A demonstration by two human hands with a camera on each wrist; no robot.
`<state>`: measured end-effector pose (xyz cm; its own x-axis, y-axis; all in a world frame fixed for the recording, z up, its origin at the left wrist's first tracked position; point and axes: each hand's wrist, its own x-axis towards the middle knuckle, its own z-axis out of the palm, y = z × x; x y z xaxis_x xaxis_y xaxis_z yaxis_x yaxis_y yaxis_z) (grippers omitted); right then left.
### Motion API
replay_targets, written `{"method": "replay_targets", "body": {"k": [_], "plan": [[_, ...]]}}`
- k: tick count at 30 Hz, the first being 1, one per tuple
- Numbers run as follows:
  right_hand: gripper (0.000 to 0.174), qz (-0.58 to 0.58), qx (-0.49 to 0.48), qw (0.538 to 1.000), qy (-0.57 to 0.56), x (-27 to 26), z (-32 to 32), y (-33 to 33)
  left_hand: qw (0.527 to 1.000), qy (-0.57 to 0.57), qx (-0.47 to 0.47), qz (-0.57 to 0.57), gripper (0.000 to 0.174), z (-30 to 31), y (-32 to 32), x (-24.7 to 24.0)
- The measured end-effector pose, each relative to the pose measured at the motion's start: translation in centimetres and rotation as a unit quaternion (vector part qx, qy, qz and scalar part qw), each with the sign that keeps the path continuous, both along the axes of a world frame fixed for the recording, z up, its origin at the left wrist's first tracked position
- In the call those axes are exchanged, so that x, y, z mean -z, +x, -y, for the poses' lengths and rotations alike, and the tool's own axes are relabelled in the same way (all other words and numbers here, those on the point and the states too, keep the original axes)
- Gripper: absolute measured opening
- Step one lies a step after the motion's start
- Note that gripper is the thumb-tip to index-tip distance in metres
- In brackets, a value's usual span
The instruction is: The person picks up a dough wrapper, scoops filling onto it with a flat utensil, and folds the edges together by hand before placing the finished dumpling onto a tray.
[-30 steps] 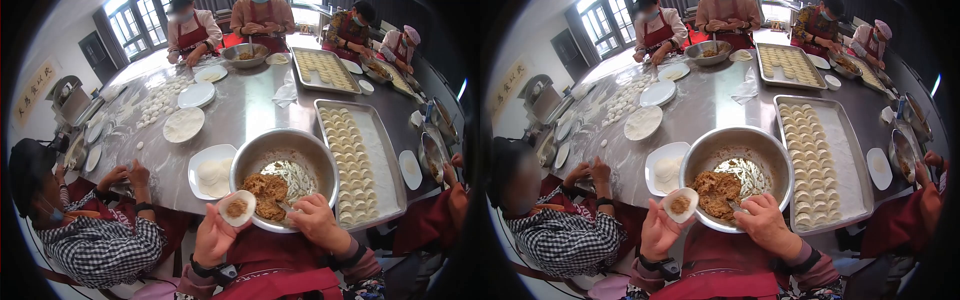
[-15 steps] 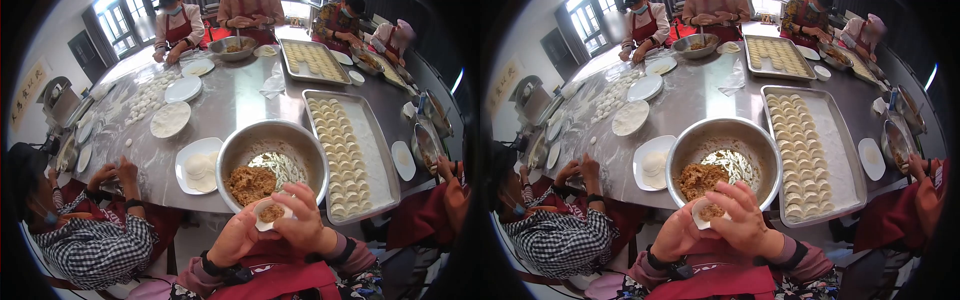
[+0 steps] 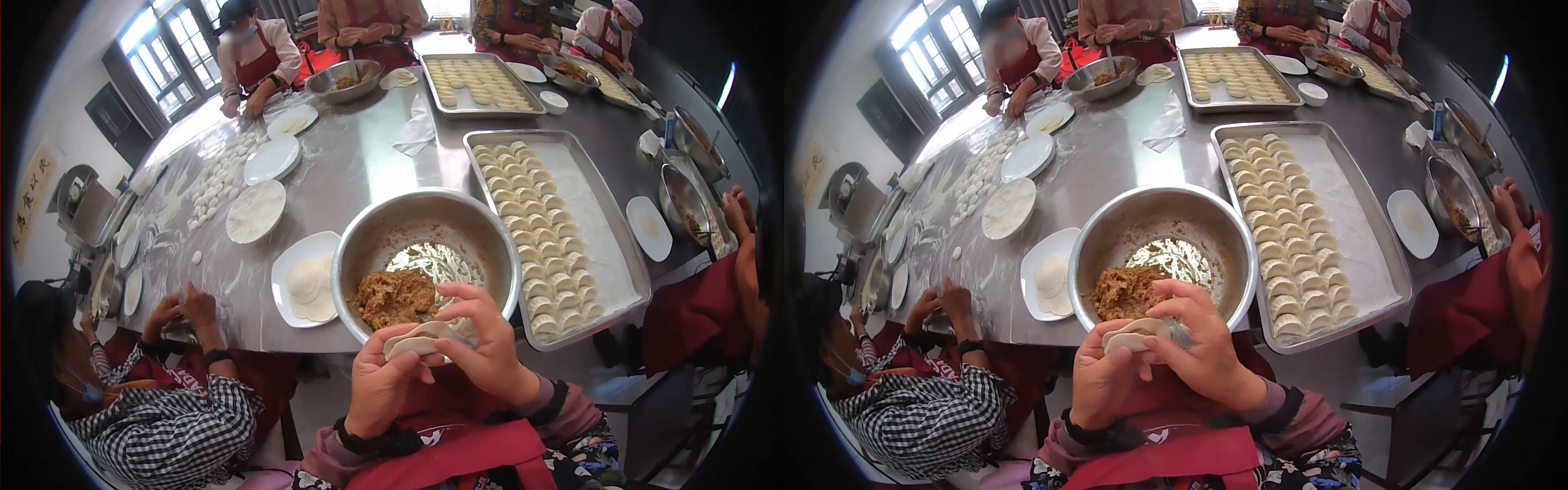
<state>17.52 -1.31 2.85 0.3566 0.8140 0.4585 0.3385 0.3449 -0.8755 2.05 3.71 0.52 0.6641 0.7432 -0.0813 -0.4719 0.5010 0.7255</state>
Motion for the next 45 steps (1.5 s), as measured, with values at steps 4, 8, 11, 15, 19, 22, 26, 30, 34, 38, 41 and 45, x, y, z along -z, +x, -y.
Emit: {"method": "replay_targets", "body": {"k": [4,8,11,15,19,22,26,30,34,38,41,45], "plan": [[0.016,0.107,0.069,0.992,0.008,0.9,0.9,1.0,0.997,0.042,-0.052,0.042,0.037,0.0,-0.5,-0.2],[0.019,0.117,-0.01,0.993,-0.03,1.1,0.9,-0.4,0.994,0.073,-0.075,0.036,0.044,0.1,-0.6,-0.4],[0.019,0.118,0.017,0.993,-0.005,1.1,0.6,-0.8,0.996,0.062,-0.066,0.006,0.046,0.3,-0.7,-0.4],[0.019,0.117,0.058,0.991,-0.005,1.3,0.8,-1.0,0.994,0.073,-0.084,-0.008,0.044,0.5,-0.3,0.2],[0.019,0.138,0.086,0.987,0.013,1.5,0.9,-0.8,0.988,0.106,-0.099,-0.047,0.043,0.9,0.2,0.7],[0.019,0.197,0.091,0.974,0.06,2.1,0.8,-0.6,0.99,0.092,-0.096,-0.056,0.042,1.1,0.3,0.2],[0.02,0.22,0.084,0.968,0.092,2.0,0.8,-0.3,0.99,0.098,-0.086,-0.058,0.042,1.1,0.1,0.2],[0.02,0.054,0.087,0.995,-0.018,1.2,1.1,-0.9,0.989,0.098,-0.089,-0.06,0.041,1.4,0.2,0.0],[0.021,0.062,0.075,0.995,-0.001,2.3,1.3,-0.6,0.993,0.089,-0.071,-0.037,0.038,1.7,0.5,0.2],[0.02,0.194,0.069,0.974,0.093,2.5,1.4,0.3,0.994,0.086,-0.061,-0.032,0.039,1.8,0.6,0.1],[0.02,0.216,0.064,0.97,0.089,1.8,1.4,0.5,0.996,0.076,-0.04,-0.028,0.038,1.8,0.4,0.3],[0.021,0.028,0.062,0.998,-0.006,0.8,1.7,-0.4,0.996,0.082,-0.038,-0.021,0.036,1.9,0.5,0.3]]}}
